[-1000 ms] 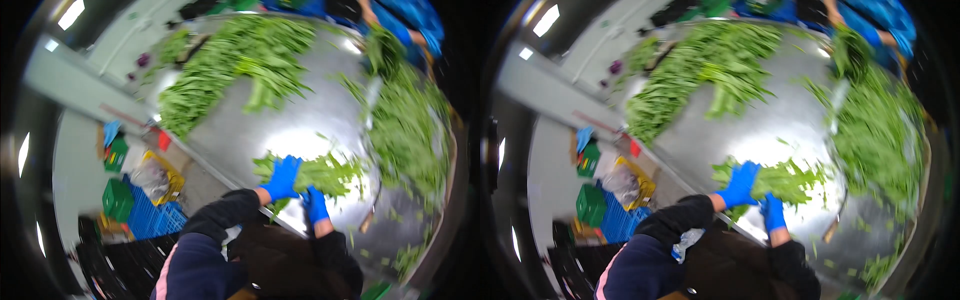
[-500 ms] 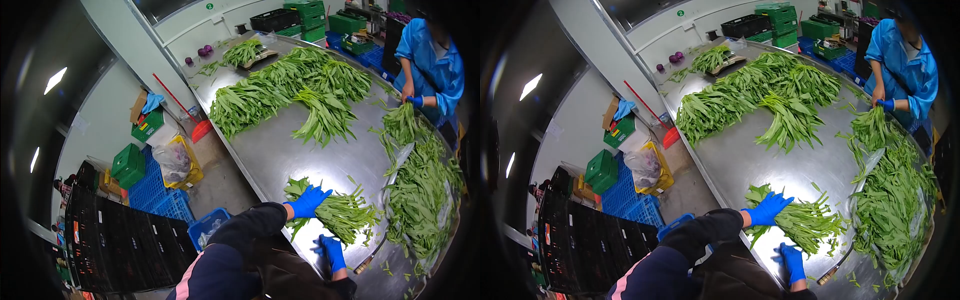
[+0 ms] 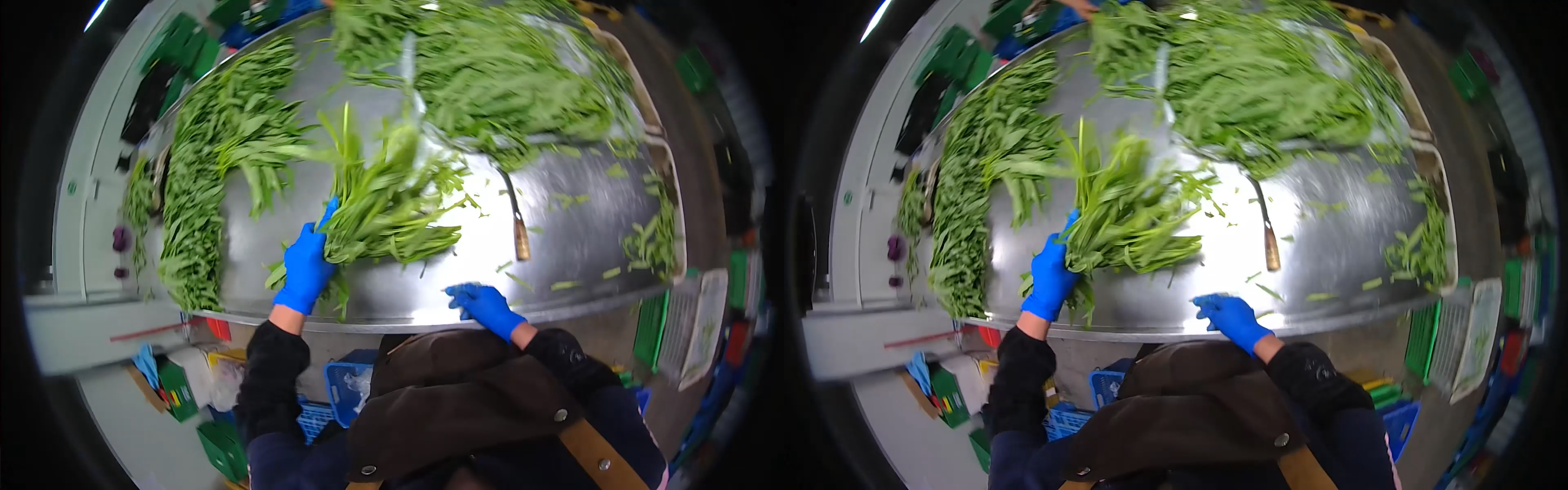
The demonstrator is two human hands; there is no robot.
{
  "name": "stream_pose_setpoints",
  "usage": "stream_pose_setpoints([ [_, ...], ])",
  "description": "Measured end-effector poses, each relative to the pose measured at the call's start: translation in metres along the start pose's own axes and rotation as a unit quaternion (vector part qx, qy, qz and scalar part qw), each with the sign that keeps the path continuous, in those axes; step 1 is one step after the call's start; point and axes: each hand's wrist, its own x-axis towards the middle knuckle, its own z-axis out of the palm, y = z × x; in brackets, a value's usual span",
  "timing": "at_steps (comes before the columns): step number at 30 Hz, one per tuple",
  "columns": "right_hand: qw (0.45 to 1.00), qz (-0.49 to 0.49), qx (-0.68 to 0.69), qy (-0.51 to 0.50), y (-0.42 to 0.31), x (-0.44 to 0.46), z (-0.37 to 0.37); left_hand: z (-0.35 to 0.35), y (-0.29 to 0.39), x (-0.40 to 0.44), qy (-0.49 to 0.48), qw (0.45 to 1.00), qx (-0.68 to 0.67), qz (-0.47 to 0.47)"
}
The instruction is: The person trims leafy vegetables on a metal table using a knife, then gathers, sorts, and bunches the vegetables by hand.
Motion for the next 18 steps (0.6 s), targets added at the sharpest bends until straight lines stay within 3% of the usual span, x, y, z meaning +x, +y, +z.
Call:
stream_pose_setpoints([
  [1, 0.999, 0.014, 0.036, -0.003, 0.008, 0.002, 0.0, 0.018, -0.017, -0.007, -0.114, 0.988, 0.106, 0.014],
  [2, 0.997, 0.025, 0.07, -0.007, 0.017, 0.004, -0.005, 0.011, -0.001, -0.003, -0.126, 0.986, 0.102, 0.032],
  [4, 0.994, 0.001, 0.105, 0.012, 0.024, 0.001, -0.008, -0.03, 0.038, 0.022, -0.091, 0.993, 0.068, -0.021],
  [5, 0.994, 0.011, 0.107, 0.018, 0.022, -0.002, -0.008, -0.038, 0.05, 0.026, -0.002, 1.0, 0.011, -0.026],
  [6, 0.994, 0.02, 0.105, 0.023, 0.019, -0.003, -0.011, -0.034, 0.052, 0.028, 0.018, 0.999, -0.042, -0.014],
  [9, 0.994, 0.039, 0.101, 0.031, 0.019, -0.005, -0.011, -0.006, 0.026, 0.024, -0.235, 0.957, 0.156, 0.063],
  [11, 0.992, 0.037, 0.119, 0.031, 0.019, 0.002, -0.015, -0.027, 0.044, 0.043, -0.077, 0.995, 0.035, 0.045],
  [13, 0.989, 0.032, 0.144, 0.024, 0.023, 0.001, -0.015, -0.047, 0.08, 0.052, 0.083, 0.993, -0.067, 0.055],
  [14, 0.989, 0.03, 0.144, 0.028, 0.019, 0.004, -0.019, -0.036, 0.071, 0.053, 0.084, 0.992, -0.069, 0.059],
  [15, 0.99, 0.049, 0.133, 0.029, 0.012, 0.002, -0.018, -0.021, 0.052, 0.046, -0.072, 0.996, 0.035, 0.045],
  [16, 0.99, 0.071, 0.12, 0.026, 0.006, -0.004, -0.017, -0.011, 0.034, 0.035, -0.229, 0.963, 0.137, 0.027],
  [17, 0.992, 0.076, 0.098, 0.008, 0.002, -0.005, -0.021, -0.008, 0.021, 0.033, -0.263, 0.948, 0.168, 0.054],
  [18, 0.992, 0.075, 0.1, 0.009, -0.002, -0.002, -0.025, -0.018, 0.023, 0.034, -0.185, 0.971, 0.139, 0.064],
])
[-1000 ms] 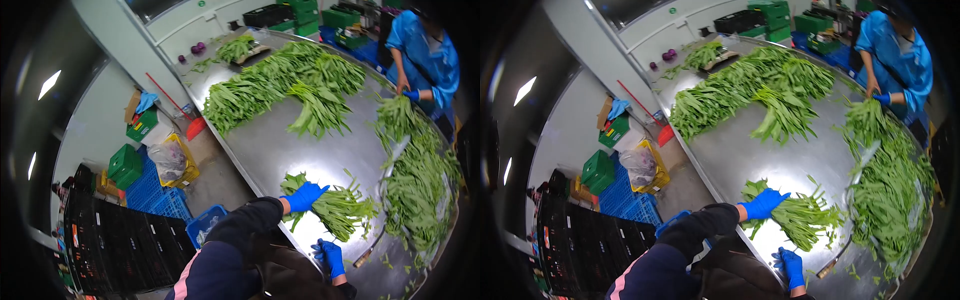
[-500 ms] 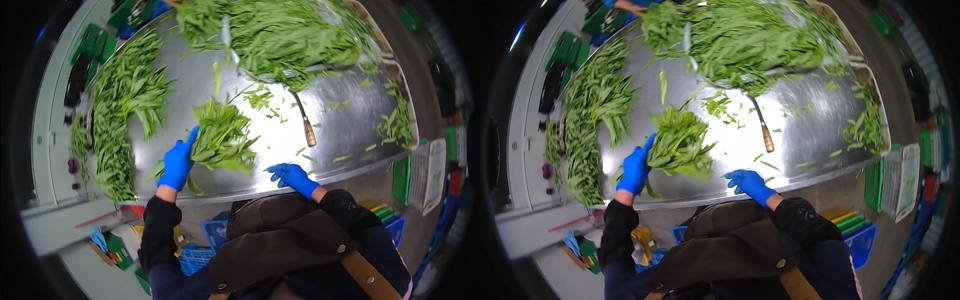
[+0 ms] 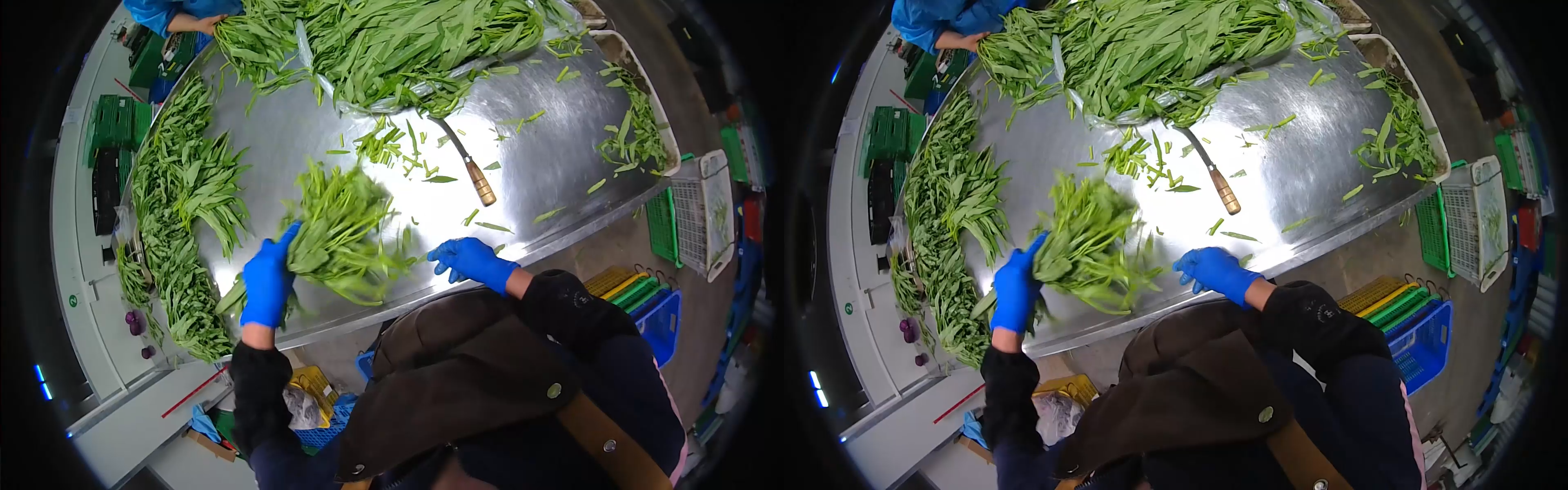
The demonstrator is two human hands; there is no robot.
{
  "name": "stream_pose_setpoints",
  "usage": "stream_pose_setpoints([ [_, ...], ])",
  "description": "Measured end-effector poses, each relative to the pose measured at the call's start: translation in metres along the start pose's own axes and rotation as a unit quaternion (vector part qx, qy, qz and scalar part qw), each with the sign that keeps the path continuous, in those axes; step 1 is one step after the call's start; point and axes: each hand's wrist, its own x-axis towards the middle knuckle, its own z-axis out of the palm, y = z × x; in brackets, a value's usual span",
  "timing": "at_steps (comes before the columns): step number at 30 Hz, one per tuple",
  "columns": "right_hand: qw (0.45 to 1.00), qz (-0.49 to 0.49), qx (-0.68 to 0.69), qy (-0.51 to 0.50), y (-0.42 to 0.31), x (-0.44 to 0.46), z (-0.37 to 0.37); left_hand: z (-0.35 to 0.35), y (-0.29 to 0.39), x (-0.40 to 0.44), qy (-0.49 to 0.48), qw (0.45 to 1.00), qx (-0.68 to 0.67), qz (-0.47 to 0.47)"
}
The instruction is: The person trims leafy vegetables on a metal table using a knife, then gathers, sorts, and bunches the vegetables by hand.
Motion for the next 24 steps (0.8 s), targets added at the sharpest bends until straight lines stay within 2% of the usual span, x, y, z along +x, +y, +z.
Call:
stream_pose_setpoints([
  [2, 0.999, -0.048, -0.005, -0.002, -0.002, -0.002, -0.001, -0.037, 0.025, -0.006, 0.145, 0.98, -0.12, -0.061],
  [3, 0.999, -0.031, 0.017, -0.004, -0.014, -0.006, -0.003, -0.03, 0.028, -0.006, 0.222, 0.958, -0.179, -0.019],
  [4, 0.998, -0.06, 0.028, -0.021, -0.017, -0.003, -0.008, -0.014, 0.014, -0.008, 0.178, 0.971, -0.161, -0.014],
  [5, 0.998, -0.061, 0.013, -0.01, -0.022, -0.001, -0.011, -0.003, 0.003, -0.018, 0.072, 0.996, -0.053, -0.018],
  [6, 0.998, -0.064, 0.0, 0.002, -0.03, 0.001, -0.012, -0.005, 0.002, -0.022, -0.036, 0.998, 0.057, -0.02],
  [7, 0.994, -0.106, -0.031, 0.024, -0.042, -0.001, -0.013, -0.015, 0.004, -0.024, -0.043, 0.997, 0.043, -0.038],
  [8, 0.992, -0.122, -0.006, 0.019, -0.048, 0.005, -0.016, -0.026, 0.007, -0.027, 0.024, 0.998, -0.043, -0.048],
  [10, 0.993, -0.117, 0.002, 0.023, -0.083, -0.002, -0.022, -0.04, 0.016, -0.034, 0.103, 0.987, -0.098, -0.068],
  [12, 0.989, -0.128, -0.014, 0.08, -0.104, 0.003, -0.028, -0.048, 0.017, -0.041, 0.094, 0.989, -0.078, -0.084],
  [13, 0.983, -0.158, -0.032, 0.091, -0.112, 0.008, -0.029, -0.051, 0.019, -0.043, 0.132, 0.984, -0.105, -0.058],
  [14, 0.977, -0.195, -0.003, 0.082, -0.119, 0.007, -0.025, -0.052, 0.021, -0.046, 0.168, 0.976, -0.133, -0.031],
  [16, 0.979, -0.188, -0.006, 0.074, -0.135, 0.002, -0.006, -0.055, 0.026, -0.05, 0.178, 0.974, -0.134, -0.032],
  [18, 0.962, -0.258, 0.092, -0.011, -0.13, 0.014, 0.029, -0.059, 0.031, -0.049, 0.217, 0.967, -0.134, 0.001],
  [20, 0.968, -0.233, 0.03, -0.087, -0.144, 0.001, 0.032, -0.061, 0.027, -0.056, 0.22, 0.97, -0.101, 0.019],
  [22, 0.935, -0.283, 0.208, -0.039, -0.122, 0.028, -0.01, -0.062, 0.018, -0.068, 0.223, 0.972, -0.053, 0.044],
  [23, 0.943, -0.306, 0.094, 0.087, -0.124, 0.033, -0.041, -0.062, 0.014, -0.073, 0.231, 0.969, -0.071, 0.04],
  [24, 0.949, -0.236, 0.124, 0.171, -0.128, 0.033, -0.063, -0.061, 0.01, -0.077, 0.243, 0.966, -0.068, 0.048],
])
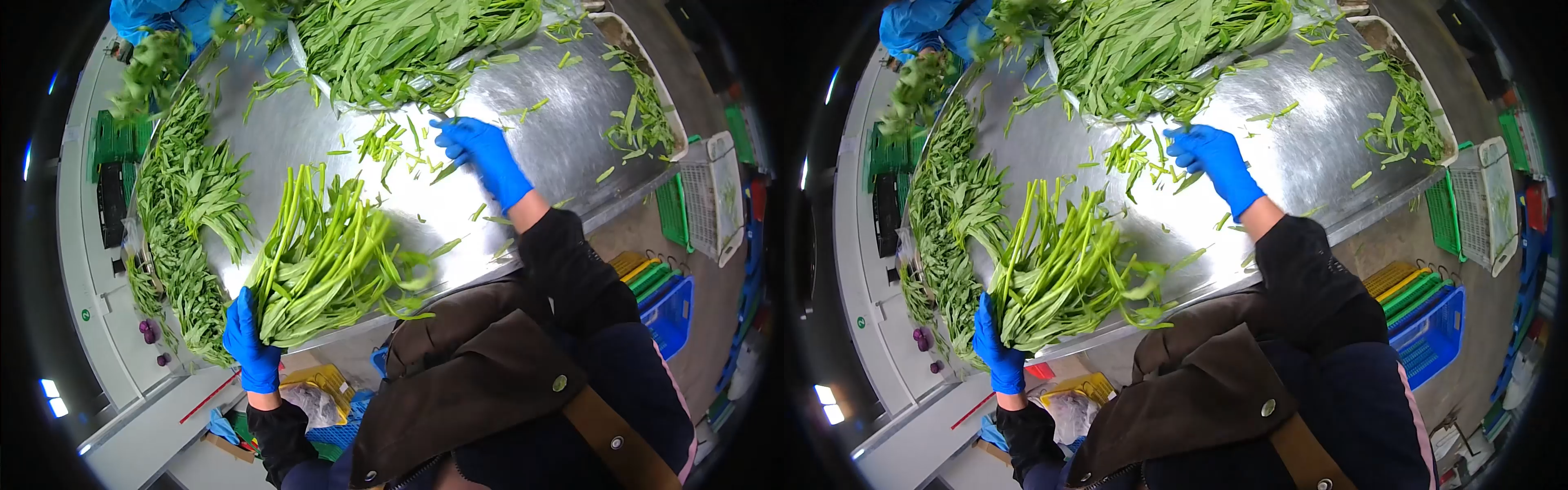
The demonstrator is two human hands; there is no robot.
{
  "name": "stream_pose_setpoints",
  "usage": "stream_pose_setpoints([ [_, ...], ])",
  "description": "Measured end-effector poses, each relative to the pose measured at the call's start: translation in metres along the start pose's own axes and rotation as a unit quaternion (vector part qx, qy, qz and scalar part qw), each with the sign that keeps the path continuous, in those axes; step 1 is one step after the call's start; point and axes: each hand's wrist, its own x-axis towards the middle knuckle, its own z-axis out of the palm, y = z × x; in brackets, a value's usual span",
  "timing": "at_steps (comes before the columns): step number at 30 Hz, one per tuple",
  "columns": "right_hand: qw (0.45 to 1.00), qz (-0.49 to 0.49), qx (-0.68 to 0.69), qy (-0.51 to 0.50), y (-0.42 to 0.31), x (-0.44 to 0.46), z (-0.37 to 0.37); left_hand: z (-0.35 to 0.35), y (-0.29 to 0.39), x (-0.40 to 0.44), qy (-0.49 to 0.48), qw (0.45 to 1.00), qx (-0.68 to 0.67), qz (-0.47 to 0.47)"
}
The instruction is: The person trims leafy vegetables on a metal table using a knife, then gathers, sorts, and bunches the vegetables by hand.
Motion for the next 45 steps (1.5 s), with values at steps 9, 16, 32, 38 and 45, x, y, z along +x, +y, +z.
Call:
stream_pose_setpoints([
  [9, 0.976, -0.024, 0.03, -0.212, -0.024, -0.023, 0.041, -0.001, -0.015, -0.01, 0.003, 0.996, 0.026, 0.091],
  [16, 0.841, -0.094, 0.121, -0.518, 0.037, 0.0, 0.055, 0.018, -0.021, -0.016, 0.021, 0.994, -0.076, 0.073],
  [32, 0.976, -0.073, 0.097, -0.184, -0.038, -0.024, 0.014, 0.02, 0.011, -0.002, 0.018, 0.986, -0.124, 0.107],
  [38, 0.844, -0.061, -0.528, -0.071, -0.05, -0.005, -0.022, 0.025, -0.018, -0.038, -0.03, 0.969, -0.236, -0.071],
  [45, 0.788, -0.469, -0.315, -0.245, -0.072, -0.034, 0.071, 0.025, -0.008, -0.018, -0.025, 0.983, -0.182, -0.021],
])
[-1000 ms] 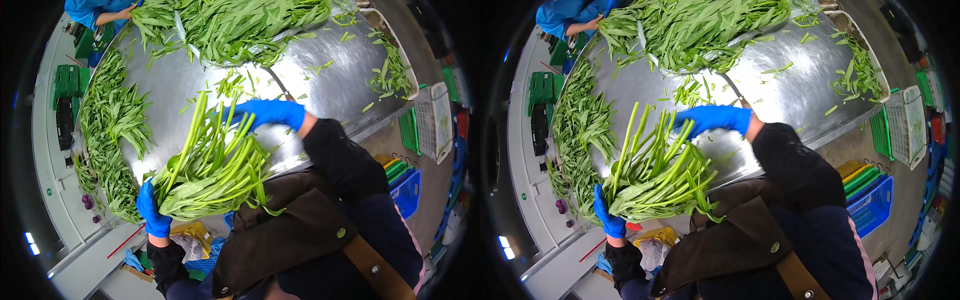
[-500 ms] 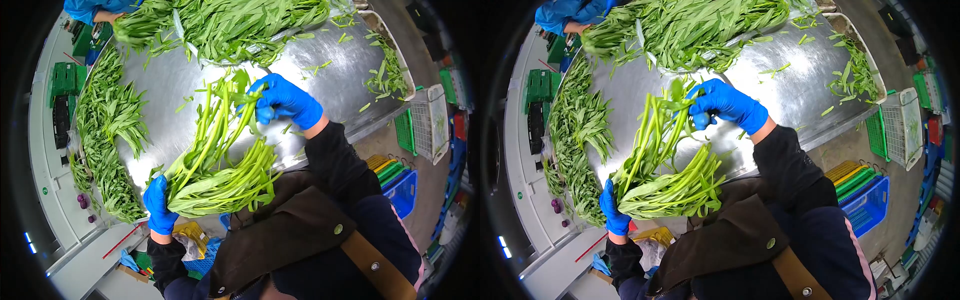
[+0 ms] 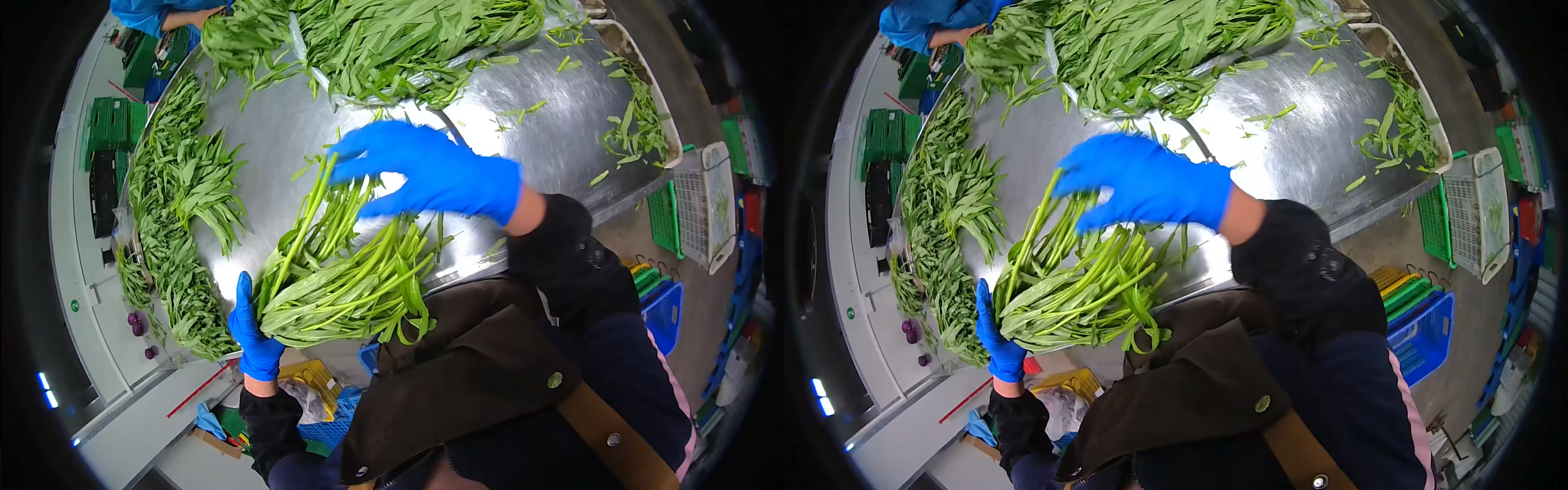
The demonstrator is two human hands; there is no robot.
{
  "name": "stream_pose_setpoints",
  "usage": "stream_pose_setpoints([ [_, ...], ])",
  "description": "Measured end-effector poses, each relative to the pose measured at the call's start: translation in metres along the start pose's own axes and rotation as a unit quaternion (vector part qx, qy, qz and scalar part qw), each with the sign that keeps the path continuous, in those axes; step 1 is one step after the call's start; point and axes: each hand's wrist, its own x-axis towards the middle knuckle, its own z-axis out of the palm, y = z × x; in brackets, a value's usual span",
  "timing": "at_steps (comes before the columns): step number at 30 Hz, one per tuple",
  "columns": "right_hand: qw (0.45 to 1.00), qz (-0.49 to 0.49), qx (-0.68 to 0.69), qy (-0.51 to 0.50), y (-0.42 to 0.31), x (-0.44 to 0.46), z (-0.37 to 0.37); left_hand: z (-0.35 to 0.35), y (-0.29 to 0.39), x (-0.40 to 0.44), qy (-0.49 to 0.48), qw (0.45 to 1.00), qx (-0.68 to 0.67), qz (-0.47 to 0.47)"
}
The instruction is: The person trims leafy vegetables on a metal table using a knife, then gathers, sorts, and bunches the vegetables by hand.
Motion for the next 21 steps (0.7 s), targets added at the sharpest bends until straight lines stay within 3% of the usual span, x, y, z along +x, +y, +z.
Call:
stream_pose_setpoints([
  [1, 0.998, -0.049, -0.03, 0.003, -0.006, 0.006, 0.015, 0.002, 0.004, 0.003, -0.012, 1.0, -0.019, -0.018],
  [3, 0.992, -0.084, -0.018, -0.095, -0.006, 0.012, 0.031, 0.002, 0.003, 0.002, -0.029, 0.999, -0.026, -0.037],
  [5, 0.969, 0.062, 0.175, -0.165, -0.01, 0.012, 0.032, 0.001, 0.003, 0.001, -0.045, 0.997, -0.034, -0.058],
  [6, 0.969, 0.062, 0.174, -0.166, -0.008, 0.01, 0.032, 0.002, 0.006, 0.001, -0.031, 0.997, -0.047, -0.053],
  [8, 0.87, 0.168, 0.461, -0.046, -0.004, 0.002, 0.03, 0.0, 0.012, 0.003, -0.017, 0.998, -0.036, -0.055],
  [9, 0.854, 0.183, 0.486, -0.036, -0.001, 0.002, 0.02, 0.0, 0.012, 0.0, -0.018, 0.997, -0.037, -0.058],
  [11, 0.926, 0.033, 0.37, 0.06, 0.028, -0.007, 0.01, 0.002, 0.009, -0.005, -0.005, 0.99, -0.098, -0.1],
  [12, 0.815, 0.113, 0.558, 0.11, 0.044, -0.016, 0.001, 0.004, 0.007, -0.008, 0.001, 0.984, -0.128, -0.121],
  [13, 0.658, 0.186, 0.713, 0.154, 0.058, -0.025, -0.007, 0.007, 0.004, -0.009, 0.039, 0.967, -0.21, -0.141],
  [14, 0.701, 0.258, 0.633, 0.201, 0.068, -0.032, -0.009, 0.008, 0.004, -0.009, 0.059, 0.946, -0.275, -0.16],
  [15, 0.852, 0.285, 0.436, 0.051, 0.087, -0.041, 0.002, 0.008, 0.004, -0.007, 0.067, 0.935, -0.306, -0.168],
  [17, 0.861, 0.288, 0.39, -0.152, 0.077, -0.044, 0.03, 0.01, 0.003, 0.0, 0.071, 0.935, -0.306, -0.165],
  [19, 0.843, 0.143, 0.511, -0.09, 0.067, -0.033, 0.078, 0.013, 0.005, 0.005, 0.055, 0.957, -0.242, -0.151],
  [20, 0.867, 0.138, 0.45, -0.167, 0.034, -0.015, 0.057, 0.013, 0.006, 0.007, 0.053, 0.953, -0.253, -0.159],
  [21, 0.809, 0.201, 0.532, -0.148, 0.018, -0.012, 0.059, 0.014, 0.007, 0.008, 0.052, 0.949, -0.263, -0.167],
])
